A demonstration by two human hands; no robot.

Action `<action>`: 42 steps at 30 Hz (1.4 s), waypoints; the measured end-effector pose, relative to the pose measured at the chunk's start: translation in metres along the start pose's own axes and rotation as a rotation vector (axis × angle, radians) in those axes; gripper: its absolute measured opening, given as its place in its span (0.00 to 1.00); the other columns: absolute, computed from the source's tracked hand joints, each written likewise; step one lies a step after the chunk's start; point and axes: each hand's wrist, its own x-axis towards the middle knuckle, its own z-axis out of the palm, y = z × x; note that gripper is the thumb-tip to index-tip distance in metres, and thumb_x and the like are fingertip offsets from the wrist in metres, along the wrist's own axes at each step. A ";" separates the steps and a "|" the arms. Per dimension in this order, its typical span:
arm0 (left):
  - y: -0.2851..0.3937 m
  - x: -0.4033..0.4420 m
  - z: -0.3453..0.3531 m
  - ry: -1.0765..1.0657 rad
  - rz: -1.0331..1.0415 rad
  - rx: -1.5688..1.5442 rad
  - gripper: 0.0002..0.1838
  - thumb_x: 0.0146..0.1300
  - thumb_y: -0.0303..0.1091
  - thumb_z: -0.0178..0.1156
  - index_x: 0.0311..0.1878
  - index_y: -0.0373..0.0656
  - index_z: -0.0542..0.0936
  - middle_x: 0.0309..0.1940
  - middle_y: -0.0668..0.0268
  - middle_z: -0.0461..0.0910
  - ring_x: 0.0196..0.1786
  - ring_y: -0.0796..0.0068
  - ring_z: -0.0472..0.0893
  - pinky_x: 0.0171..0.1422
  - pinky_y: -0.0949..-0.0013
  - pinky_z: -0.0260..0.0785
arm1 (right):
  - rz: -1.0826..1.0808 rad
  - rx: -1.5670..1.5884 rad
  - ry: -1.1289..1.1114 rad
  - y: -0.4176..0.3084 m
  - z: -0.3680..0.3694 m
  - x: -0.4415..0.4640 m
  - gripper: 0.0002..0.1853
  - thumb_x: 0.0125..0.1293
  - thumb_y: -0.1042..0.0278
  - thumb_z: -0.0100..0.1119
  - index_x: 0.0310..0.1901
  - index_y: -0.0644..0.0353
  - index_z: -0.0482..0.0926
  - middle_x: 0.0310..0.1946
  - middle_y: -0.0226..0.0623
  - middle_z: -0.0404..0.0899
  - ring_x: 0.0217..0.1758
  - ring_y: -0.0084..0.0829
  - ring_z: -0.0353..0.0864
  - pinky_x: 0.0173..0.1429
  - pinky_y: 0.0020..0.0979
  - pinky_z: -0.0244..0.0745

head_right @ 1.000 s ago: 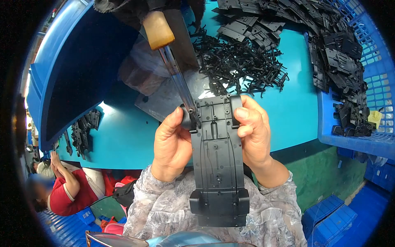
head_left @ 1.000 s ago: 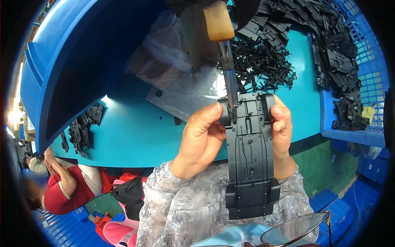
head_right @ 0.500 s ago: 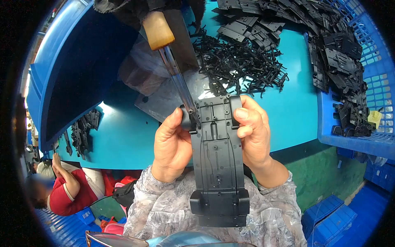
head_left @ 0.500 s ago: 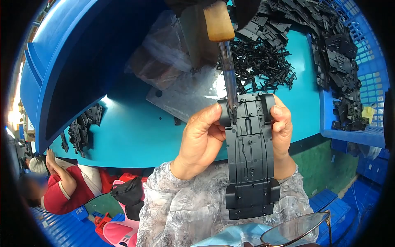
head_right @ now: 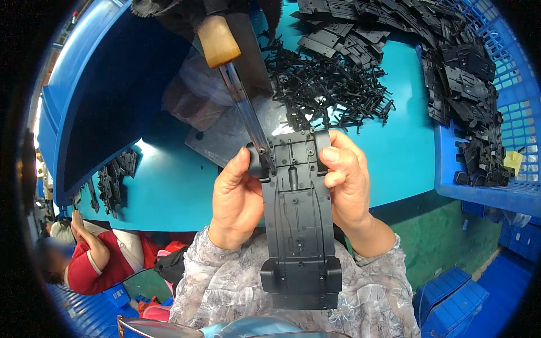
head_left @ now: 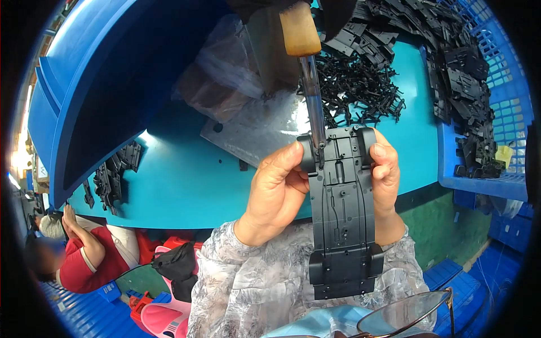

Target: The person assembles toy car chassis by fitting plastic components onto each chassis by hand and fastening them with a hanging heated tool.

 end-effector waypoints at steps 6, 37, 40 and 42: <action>-0.002 0.001 -0.003 0.028 0.001 -0.014 0.14 0.65 0.38 0.51 0.41 0.35 0.78 0.36 0.63 0.80 0.38 0.77 0.78 0.45 0.70 0.73 | 0.009 0.002 0.062 0.000 0.009 0.001 0.12 0.57 0.65 0.51 0.37 0.65 0.70 0.26 0.27 0.73 0.21 0.10 0.66 0.25 0.12 0.62; 0.032 -0.064 -0.059 0.251 0.293 0.173 0.12 0.62 0.31 0.53 0.42 0.33 0.77 0.39 0.63 0.80 0.43 0.74 0.78 0.52 0.71 0.68 | 0.270 -0.081 -0.151 0.040 -0.008 -0.019 0.21 0.63 0.62 0.49 0.50 0.73 0.69 0.24 0.43 0.76 0.18 0.29 0.74 0.19 0.26 0.69; 0.068 -0.091 -0.095 0.430 0.499 0.210 0.11 0.59 0.34 0.57 0.41 0.38 0.78 0.40 0.62 0.81 0.44 0.69 0.79 0.54 0.64 0.71 | 0.279 -0.101 -0.125 0.047 -0.016 -0.018 0.17 0.64 0.64 0.48 0.45 0.72 0.72 0.23 0.44 0.76 0.16 0.29 0.72 0.18 0.27 0.68; 0.101 -0.109 -0.122 0.523 0.627 0.162 0.10 0.58 0.34 0.57 0.40 0.40 0.77 0.40 0.62 0.80 0.44 0.68 0.79 0.53 0.64 0.71 | 0.254 -0.114 -0.123 0.049 -0.016 -0.019 0.16 0.64 0.65 0.47 0.44 0.72 0.72 0.22 0.43 0.76 0.15 0.28 0.71 0.18 0.26 0.68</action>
